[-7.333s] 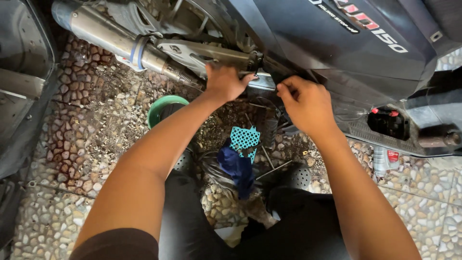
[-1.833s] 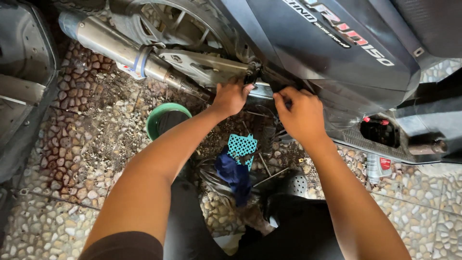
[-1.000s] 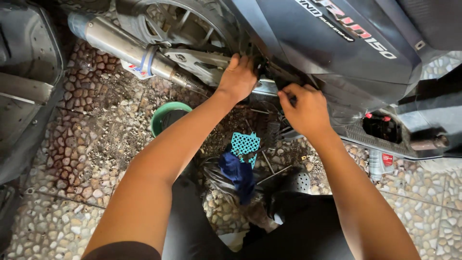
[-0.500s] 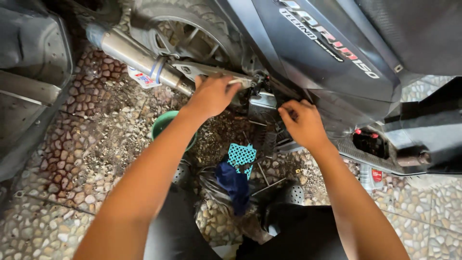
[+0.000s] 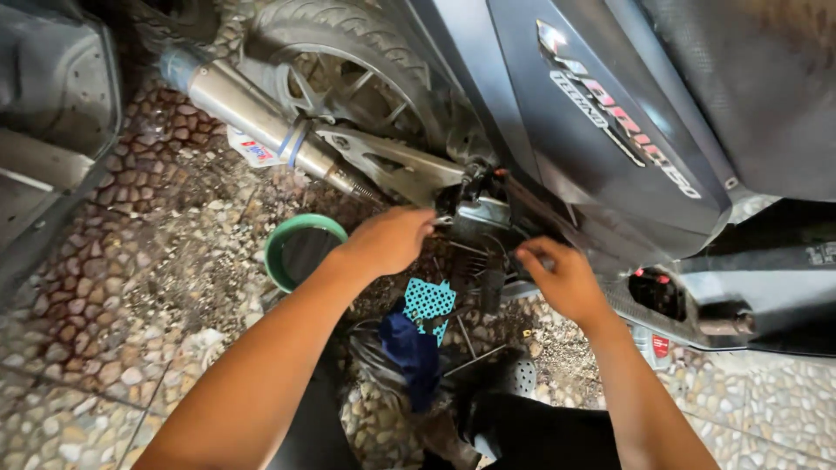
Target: The person cleans a small metal part with a cloth, then uses a socket wrench to tighten a bolt on the motorcycle's engine area. The person continues to adjust and tighten the bolt throughout the clip.
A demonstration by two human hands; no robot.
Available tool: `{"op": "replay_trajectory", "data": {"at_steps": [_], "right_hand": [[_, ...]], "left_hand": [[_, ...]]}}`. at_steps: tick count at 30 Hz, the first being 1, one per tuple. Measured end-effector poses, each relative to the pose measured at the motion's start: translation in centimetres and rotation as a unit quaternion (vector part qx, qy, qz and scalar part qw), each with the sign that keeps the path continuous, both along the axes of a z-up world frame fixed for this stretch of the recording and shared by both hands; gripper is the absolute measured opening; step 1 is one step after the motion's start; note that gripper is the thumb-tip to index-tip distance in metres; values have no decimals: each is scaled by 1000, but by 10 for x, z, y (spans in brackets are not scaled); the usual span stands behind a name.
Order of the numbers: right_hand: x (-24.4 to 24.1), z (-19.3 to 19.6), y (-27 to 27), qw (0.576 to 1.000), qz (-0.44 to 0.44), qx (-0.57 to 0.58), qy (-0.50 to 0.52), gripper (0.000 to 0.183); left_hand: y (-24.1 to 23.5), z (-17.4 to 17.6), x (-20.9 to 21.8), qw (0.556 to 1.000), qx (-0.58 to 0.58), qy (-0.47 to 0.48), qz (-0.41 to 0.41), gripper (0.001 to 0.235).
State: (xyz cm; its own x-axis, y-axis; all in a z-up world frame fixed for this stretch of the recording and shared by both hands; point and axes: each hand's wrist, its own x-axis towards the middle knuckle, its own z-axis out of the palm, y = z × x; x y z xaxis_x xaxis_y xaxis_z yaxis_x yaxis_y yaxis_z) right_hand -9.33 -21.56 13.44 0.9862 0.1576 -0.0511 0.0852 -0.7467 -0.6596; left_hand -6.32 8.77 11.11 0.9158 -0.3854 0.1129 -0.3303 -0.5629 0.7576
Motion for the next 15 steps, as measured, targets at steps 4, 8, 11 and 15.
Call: {"op": "replay_trajectory", "data": {"at_steps": [4,8,11,15], "right_hand": [[4,-18,-16,997,-6,-8,77,27],[9,-21,-19,995,12,16,98,27],[9,-19,-22,992,16,31,117,28],[15,-20,-19,991,12,21,129,28]], "left_hand": [[10,0,17,993,106,38,23,21],[14,3,25,989,128,64,42,23],[16,-11,31,992,106,47,44,22],[20,-14,38,992,97,63,55,22]]}}
